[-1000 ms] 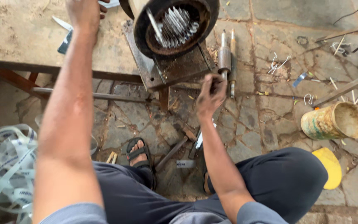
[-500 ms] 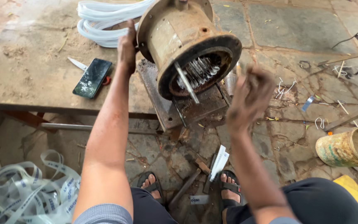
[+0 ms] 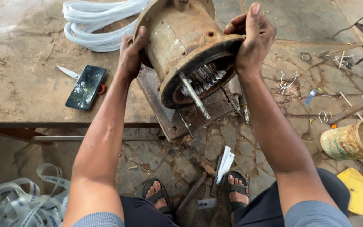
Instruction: The person inserts strips of insulation paper into the slots of an electric motor stator using a small metal tool, turns the stator over, and moves the assembly on a wooden support block.
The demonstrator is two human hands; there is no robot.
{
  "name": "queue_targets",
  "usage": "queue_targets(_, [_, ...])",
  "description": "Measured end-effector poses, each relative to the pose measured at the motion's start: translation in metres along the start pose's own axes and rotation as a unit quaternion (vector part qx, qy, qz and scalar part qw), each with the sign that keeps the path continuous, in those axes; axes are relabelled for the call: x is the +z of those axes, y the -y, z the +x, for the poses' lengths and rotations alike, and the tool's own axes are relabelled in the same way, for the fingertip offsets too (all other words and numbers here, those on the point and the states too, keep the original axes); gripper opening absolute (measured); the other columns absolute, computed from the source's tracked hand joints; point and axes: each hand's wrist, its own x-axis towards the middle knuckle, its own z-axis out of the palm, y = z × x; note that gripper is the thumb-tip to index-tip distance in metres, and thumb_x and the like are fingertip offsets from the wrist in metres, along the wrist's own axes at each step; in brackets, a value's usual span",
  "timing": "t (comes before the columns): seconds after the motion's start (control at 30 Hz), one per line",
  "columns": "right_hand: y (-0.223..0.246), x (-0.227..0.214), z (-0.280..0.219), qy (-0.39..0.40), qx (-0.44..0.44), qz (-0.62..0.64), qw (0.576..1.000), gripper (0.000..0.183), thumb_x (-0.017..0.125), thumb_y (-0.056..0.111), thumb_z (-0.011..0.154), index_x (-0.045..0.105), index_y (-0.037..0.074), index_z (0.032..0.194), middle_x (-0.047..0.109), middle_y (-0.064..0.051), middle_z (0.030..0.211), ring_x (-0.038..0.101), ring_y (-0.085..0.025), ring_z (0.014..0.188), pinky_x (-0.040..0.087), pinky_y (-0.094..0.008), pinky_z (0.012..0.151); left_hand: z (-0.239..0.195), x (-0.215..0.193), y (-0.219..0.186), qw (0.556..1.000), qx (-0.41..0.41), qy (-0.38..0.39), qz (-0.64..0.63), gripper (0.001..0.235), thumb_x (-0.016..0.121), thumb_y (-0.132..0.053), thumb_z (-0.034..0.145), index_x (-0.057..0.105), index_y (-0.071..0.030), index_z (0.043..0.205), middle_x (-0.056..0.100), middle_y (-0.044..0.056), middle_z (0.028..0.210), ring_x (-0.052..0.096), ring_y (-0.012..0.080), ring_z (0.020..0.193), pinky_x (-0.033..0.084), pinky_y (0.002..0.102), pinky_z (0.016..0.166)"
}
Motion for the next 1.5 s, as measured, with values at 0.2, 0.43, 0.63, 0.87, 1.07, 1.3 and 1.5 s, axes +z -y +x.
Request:
queue_targets(0.2, [-0.005, 0.001, 0.0, -0.035, -0.045, -0.09, 0.994, 0.064, 0.055, 0.056, 0.109, 0.07, 0.007, 0.072, 0.069, -0.007, 0.062, 0.07, -0.017, 0.053, 0.056, -0.031, 0.058, 0.004, 0.014, 0.004, 0.992, -0.026, -0.123, 0.001, 0.082, 0.064, -0.085, 0.081, 0.056, -0.005, 0.097, 0.055, 0.009, 0.09, 0.061, 0.0161, 0.079, 0.058, 0.036, 0.066])
queue_targets(0.43, [-0.016, 0.009, -0.001, -0.059, -0.041, -0.049, 0.996, 0.064, 0.063, 0.053, 0.106, 0.056, 0.009, 0.06, 0.058, -0.003, 0.051, 0.061, -0.011, 0.042, 0.044, -0.029, 0.044, 0.01, 0.019, 0.012, 0.986, -0.023, -0.161, -0.023, 0.089, 0.062, -0.086, 0.08, 0.054, 0.001, 0.098, 0.056, 0.011, 0.093, 0.06, 0.0208, 0.088, 0.057, 0.04, 0.078])
queue_targets(0.63, [-0.039, 0.01, 0.002, -0.048, -0.062, -0.082, 0.994, 0.058, 0.061, 0.049, 0.109, 0.06, 0.012, 0.064, 0.057, -0.006, 0.054, 0.051, -0.016, 0.045, 0.034, -0.029, 0.045, -0.001, 0.017, -0.004, 0.975, -0.025, -0.222, 0.007, 0.093, 0.062, -0.087, 0.081, 0.044, -0.011, 0.131, 0.049, 0.01, 0.11, 0.051, 0.0215, 0.106, 0.049, 0.044, 0.098])
queue_targets(0.87, [-0.069, 0.028, 0.027, 0.052, -0.043, 0.108, 0.992, 0.053, 0.065, 0.046, 0.101, 0.059, 0.012, 0.06, 0.057, -0.007, 0.049, 0.077, -0.021, 0.05, 0.054, -0.034, 0.037, -0.088, 0.026, -0.033, 0.938, -0.007, -0.346, 0.023, 0.065, 0.068, -0.066, 0.1, 0.056, -0.002, 0.102, 0.052, 0.007, 0.106, 0.054, 0.019, 0.102, 0.048, 0.039, 0.09])
queue_targets(1.07, [-0.028, 0.019, 0.01, 0.175, 0.051, 0.187, 0.965, 0.054, 0.058, 0.03, 0.11, 0.069, 0.005, 0.063, 0.066, -0.012, 0.054, 0.078, -0.026, 0.056, 0.065, -0.038, 0.055, -0.187, 0.071, -0.079, 0.921, 0.069, -0.349, 0.157, 0.07, 0.056, -0.059, 0.113, 0.054, 0.001, 0.075, 0.049, -0.002, 0.067, 0.043, 0.011, 0.067, 0.036, 0.035, 0.062])
queue_targets(1.3, [-0.033, 0.022, 0.011, 0.153, -0.008, 0.197, 0.968, 0.05, 0.052, 0.024, 0.11, 0.064, 0.005, 0.065, 0.066, -0.01, 0.054, 0.075, -0.023, 0.051, 0.064, -0.037, 0.052, -0.185, 0.085, -0.094, 0.909, 0.1, -0.37, 0.16, 0.074, 0.055, -0.061, 0.11, 0.053, 0.003, 0.073, 0.049, -0.001, 0.065, 0.045, 0.009, 0.068, 0.036, 0.035, 0.059])
queue_targets(1.5, [-0.018, -0.006, -0.012, 0.164, -0.013, 0.134, 0.977, 0.041, 0.046, 0.03, 0.115, 0.066, 0.003, 0.091, 0.074, -0.016, 0.094, 0.067, -0.02, 0.081, 0.056, -0.035, 0.076, -0.186, 0.077, -0.1, 0.917, 0.077, -0.337, 0.2, 0.078, 0.049, -0.064, 0.108, 0.049, 0.002, 0.065, 0.047, 0.001, 0.058, 0.046, 0.0125, 0.059, 0.033, 0.037, 0.057])
